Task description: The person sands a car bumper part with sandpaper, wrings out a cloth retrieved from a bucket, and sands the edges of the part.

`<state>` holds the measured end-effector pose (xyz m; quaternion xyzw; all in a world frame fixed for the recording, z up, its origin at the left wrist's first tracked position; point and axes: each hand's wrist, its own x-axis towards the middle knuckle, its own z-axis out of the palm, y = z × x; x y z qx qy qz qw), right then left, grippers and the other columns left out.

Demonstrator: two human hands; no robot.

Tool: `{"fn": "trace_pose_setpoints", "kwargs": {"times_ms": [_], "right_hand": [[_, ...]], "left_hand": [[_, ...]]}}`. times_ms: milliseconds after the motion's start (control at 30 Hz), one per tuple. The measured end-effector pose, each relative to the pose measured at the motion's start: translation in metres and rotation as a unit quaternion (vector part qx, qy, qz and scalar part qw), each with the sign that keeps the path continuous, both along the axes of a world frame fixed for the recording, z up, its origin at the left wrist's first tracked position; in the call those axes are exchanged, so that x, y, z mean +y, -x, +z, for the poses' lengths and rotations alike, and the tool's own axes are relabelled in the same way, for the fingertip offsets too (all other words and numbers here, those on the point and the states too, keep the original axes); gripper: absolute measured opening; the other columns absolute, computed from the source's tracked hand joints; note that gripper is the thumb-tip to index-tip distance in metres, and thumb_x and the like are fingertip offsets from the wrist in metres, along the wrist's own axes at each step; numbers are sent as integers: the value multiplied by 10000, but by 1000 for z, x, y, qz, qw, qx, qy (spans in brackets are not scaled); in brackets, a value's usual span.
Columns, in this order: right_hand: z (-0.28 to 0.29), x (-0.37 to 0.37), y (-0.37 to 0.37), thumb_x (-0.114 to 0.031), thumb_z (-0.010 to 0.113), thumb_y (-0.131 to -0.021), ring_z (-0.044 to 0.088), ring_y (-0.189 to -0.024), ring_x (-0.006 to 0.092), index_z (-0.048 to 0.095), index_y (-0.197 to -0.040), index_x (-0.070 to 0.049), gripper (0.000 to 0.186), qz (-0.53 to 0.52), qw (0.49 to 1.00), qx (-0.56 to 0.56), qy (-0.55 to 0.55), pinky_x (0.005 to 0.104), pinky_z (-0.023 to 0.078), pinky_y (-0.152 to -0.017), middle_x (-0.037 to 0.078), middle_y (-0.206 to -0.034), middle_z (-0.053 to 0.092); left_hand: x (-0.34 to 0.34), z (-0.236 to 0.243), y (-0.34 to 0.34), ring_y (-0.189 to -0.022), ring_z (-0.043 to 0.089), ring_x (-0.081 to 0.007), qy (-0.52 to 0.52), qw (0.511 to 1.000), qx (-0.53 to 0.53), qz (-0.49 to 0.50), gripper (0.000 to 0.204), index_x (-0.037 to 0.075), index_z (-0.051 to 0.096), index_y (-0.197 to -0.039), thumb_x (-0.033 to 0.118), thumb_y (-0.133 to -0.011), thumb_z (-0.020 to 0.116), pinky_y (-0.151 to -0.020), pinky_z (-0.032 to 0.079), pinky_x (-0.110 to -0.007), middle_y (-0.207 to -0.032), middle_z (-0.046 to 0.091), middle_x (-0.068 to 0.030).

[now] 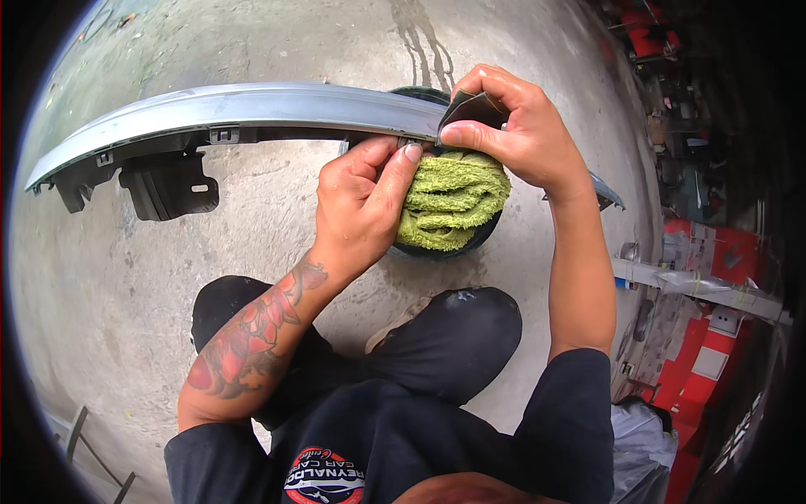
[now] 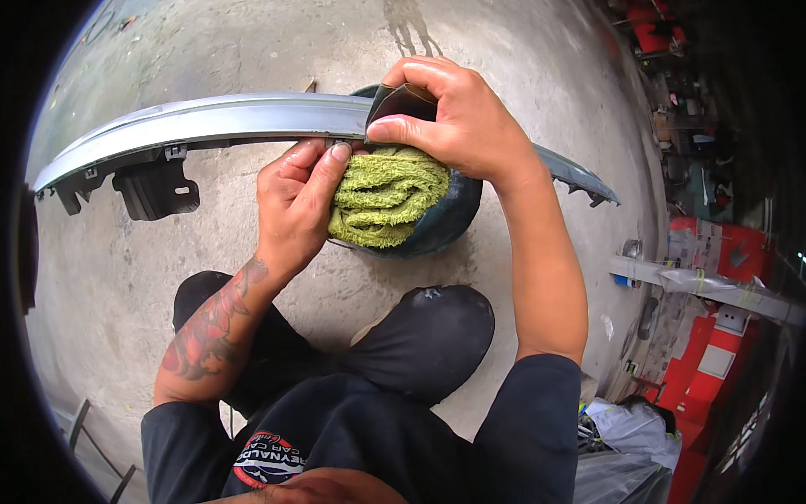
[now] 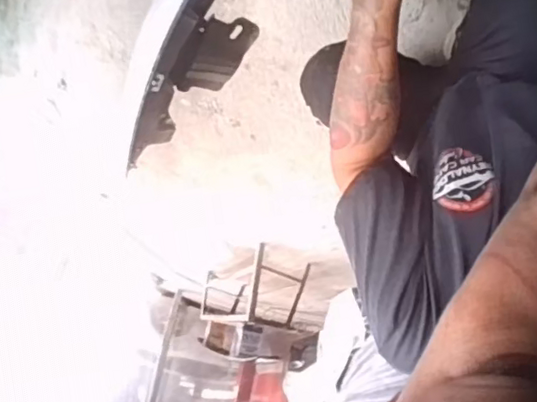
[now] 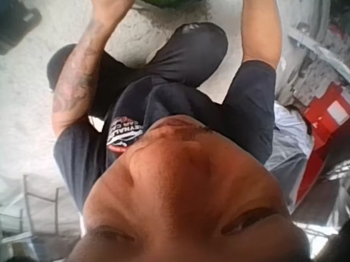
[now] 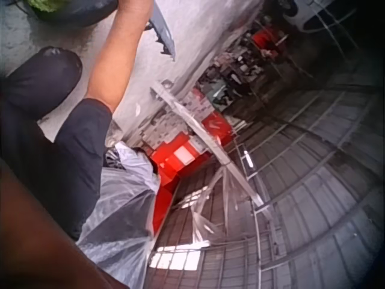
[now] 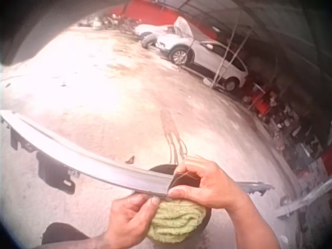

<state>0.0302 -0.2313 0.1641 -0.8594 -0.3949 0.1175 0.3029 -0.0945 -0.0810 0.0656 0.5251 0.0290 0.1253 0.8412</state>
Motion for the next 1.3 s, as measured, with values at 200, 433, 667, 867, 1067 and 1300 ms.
{"fn": "trace_pose_setpoints", "kwargs": {"times_ms": [200, 433, 667, 867, 1067, 1300], "right_hand": [[0, 41, 9, -225, 827, -787, 631, -775, 167, 663, -951, -20, 309, 29, 999, 6, -41, 301, 501, -724, 75, -847, 642], [5, 19, 4, -184, 836, -805, 593, -774, 79, 640, -966, -23, 300, 6, 997, 72, -10, 257, 483, -719, -1, -804, 628], [2, 18, -2, -183, 843, -801, 586, -749, 76, 641, -974, -31, 306, 29, 999, 32, -5, 252, 476, -699, -6, -794, 635], [0, 58, 4, -201, 829, -808, 574, -746, 64, 644, -995, -29, 315, 54, 996, 61, -33, 249, 471, -684, 6, -788, 644], [7, 32, -3, -189, 822, -811, 571, -741, 71, 647, -982, -30, 293, 67, 998, -16, 8, 250, 471, -686, 3, -775, 630], [7, 47, -6, -200, 831, -767, 607, -798, 212, 669, -938, -29, 291, 114, 992, -49, -32, 331, 480, -722, 81, -833, 628]], "left_hand": [[5, -4, 4, -747, 552, -50, -12, 1000, 3, -14, 182, -40, 689, -1003, 116, -1025, 599, -654, 475, -245, -826, 681, -20], [-7, 3, 5, -766, 565, -37, -17, 1000, 8, 11, 173, -36, 682, -974, 105, -1024, 593, -670, 482, -232, -824, 677, -7], [-1, 4, 5, -770, 562, -39, -4, 1000, 12, 2, 176, -43, 686, -1020, 111, -1021, 602, -680, 486, -240, -844, 685, -17], [-4, -1, 2, -752, 549, -40, 26, 999, -1, 30, 175, -40, 683, -1009, 120, -1016, 614, -659, 474, -234, -799, 665, -4], [-6, 4, 3, -727, 528, -36, -6, 1000, 0, 17, 164, -34, 671, -976, 112, -1017, 608, -637, 462, -241, -778, 643, 0], [1, 2, 2, -734, 543, -40, -16, 1000, 7, 23, 159, -32, 680, -1005, 112, -1013, 614, -653, 475, -241, -789, 653, -15]]}}
